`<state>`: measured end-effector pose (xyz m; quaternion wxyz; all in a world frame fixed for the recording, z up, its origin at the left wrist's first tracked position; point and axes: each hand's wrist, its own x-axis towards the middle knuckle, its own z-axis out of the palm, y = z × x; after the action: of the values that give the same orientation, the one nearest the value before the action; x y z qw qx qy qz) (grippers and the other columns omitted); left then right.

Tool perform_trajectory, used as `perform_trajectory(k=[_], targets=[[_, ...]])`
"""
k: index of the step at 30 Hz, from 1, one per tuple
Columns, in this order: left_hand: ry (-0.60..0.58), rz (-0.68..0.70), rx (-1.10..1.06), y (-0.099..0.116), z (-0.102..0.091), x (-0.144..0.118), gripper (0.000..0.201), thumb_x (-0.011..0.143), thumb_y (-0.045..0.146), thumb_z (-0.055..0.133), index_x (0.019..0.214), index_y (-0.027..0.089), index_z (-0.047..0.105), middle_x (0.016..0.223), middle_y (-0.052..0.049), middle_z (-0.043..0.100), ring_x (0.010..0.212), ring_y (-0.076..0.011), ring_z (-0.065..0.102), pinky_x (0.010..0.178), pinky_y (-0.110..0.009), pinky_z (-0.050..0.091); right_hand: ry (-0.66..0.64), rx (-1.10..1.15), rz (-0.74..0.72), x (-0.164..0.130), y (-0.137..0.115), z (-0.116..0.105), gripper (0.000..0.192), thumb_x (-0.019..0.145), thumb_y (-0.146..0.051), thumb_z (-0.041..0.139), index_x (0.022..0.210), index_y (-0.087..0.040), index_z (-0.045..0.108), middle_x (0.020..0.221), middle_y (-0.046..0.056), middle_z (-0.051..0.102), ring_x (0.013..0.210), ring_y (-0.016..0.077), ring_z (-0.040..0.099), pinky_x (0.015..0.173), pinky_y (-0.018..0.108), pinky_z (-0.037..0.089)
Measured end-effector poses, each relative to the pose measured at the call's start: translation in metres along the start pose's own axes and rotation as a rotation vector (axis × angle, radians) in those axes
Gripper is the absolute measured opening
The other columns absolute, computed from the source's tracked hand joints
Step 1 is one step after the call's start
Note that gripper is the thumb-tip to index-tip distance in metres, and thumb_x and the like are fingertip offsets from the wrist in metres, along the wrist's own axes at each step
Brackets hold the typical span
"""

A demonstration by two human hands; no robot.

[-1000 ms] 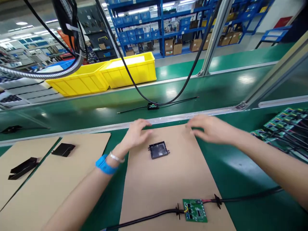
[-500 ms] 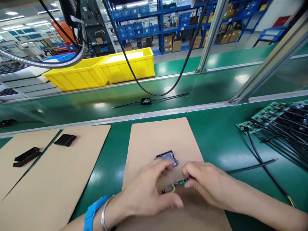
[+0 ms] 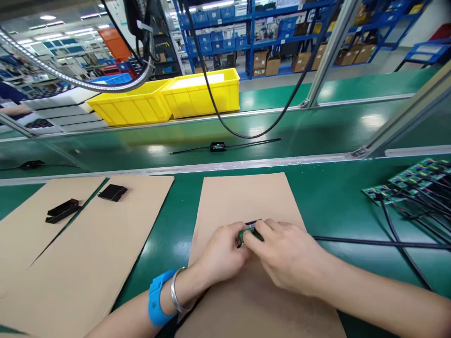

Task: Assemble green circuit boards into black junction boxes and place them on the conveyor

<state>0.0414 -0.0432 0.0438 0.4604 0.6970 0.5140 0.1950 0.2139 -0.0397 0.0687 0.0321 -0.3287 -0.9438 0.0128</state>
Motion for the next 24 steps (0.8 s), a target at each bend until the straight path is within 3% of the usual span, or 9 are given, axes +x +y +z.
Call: perform_trajectory(k=[2, 4, 6, 8, 12, 15, 20, 24], targets=[[-0.031, -0.069, 0.003, -0.005, -0.01, 0.001, 0.012, 0.089, 0.029, 0.048, 0.092, 0.021, 0.056, 0.065, 0.004, 0.061, 0.052, -0.0133, 0.06, 0.045, -0.022, 0.038, -0.023, 0.046, -0.044, 0.006, 0.021, -0.001, 0.026, 0.084, -0.013, 0.049, 0.106, -0.019, 0.059, 0.085, 0.006, 0.06, 0.068, 0.0189, 0.056, 0.052, 0.03, 0.03], [0.021, -0.054, 0.126, -0.011, -0.016, 0.001, 0.028, 0.088, 0.041, 0.055, 0.108, 0.021, 0.053, 0.076, 0.001, 0.064, 0.062, -0.0165, 0.064, 0.048, -0.024, 0.041, -0.059, 0.098, -0.072, 0.013, 0.042, 0.001, 0.023, 0.09, -0.016, 0.047, 0.108, -0.022, 0.061, 0.081, 0.003, 0.059, 0.066, 0.0155, 0.055, 0.051, 0.029, 0.026], [0.113, 0.025, 0.313, -0.017, -0.017, 0.0, 0.056, 0.078, 0.05, 0.069, 0.121, 0.021, 0.048, 0.095, -0.005, 0.065, 0.082, -0.0241, 0.066, 0.058, -0.029, 0.047, -0.118, 0.155, -0.101, 0.018, 0.058, 0.006, 0.019, 0.091, -0.02, 0.052, 0.106, -0.025, 0.062, 0.08, 0.0, 0.058, 0.063, 0.0133, 0.054, 0.05, 0.028, 0.022], [0.142, 0.082, 0.467, -0.024, -0.013, 0.0, 0.071, 0.067, 0.056, 0.077, 0.122, 0.021, 0.048, 0.107, -0.008, 0.062, 0.089, -0.0293, 0.065, 0.063, -0.035, 0.05, -0.162, 0.18, -0.111, 0.021, 0.066, 0.012, 0.016, 0.089, -0.023, 0.056, 0.103, -0.027, 0.063, 0.081, -0.001, 0.057, 0.061, 0.0122, 0.054, 0.049, 0.027, 0.019], [0.083, 0.082, 0.551, -0.032, -0.005, 0.004, 0.05, 0.073, 0.042, 0.076, 0.113, 0.023, 0.053, 0.108, -0.006, 0.058, 0.078, -0.0244, 0.065, 0.064, -0.036, 0.051, -0.174, 0.144, -0.089, 0.023, 0.066, 0.022, 0.013, 0.09, -0.023, 0.054, 0.099, -0.025, 0.063, 0.081, 0.0, 0.053, 0.055, 0.0106, 0.05, 0.048, 0.028, 0.014], [0.065, 0.09, 0.513, -0.034, -0.006, 0.006, 0.048, 0.074, 0.035, 0.074, 0.115, 0.024, 0.052, 0.111, -0.005, 0.057, 0.083, -0.0239, 0.065, 0.07, -0.036, 0.053, -0.187, 0.119, -0.1, 0.024, 0.062, 0.024, 0.012, 0.089, -0.019, 0.051, 0.092, -0.023, 0.061, 0.081, 0.0, 0.051, 0.049, 0.009, 0.044, 0.047, 0.028, 0.014], [0.041, 0.06, 0.466, -0.035, -0.008, 0.006, 0.048, 0.074, 0.039, 0.074, 0.115, 0.025, 0.052, 0.108, -0.002, 0.058, 0.083, -0.0228, 0.064, 0.071, -0.036, 0.054, -0.212, 0.12, -0.067, 0.025, 0.051, 0.024, 0.006, 0.087, -0.02, 0.054, 0.089, -0.024, 0.058, 0.085, 0.001, 0.053, 0.05, 0.0102, 0.044, 0.048, 0.029, 0.011], [0.019, 0.062, 0.475, -0.036, -0.004, 0.004, 0.046, 0.076, 0.042, 0.072, 0.113, 0.025, 0.051, 0.104, -0.001, 0.058, 0.081, -0.0224, 0.064, 0.069, -0.036, 0.054, -0.15, 0.067, -0.028, 0.022, 0.042, 0.03, 0.003, 0.088, -0.026, 0.055, 0.086, -0.024, 0.056, 0.086, 0.003, 0.052, 0.061, 0.0161, 0.05, 0.051, 0.03, 0.008]])
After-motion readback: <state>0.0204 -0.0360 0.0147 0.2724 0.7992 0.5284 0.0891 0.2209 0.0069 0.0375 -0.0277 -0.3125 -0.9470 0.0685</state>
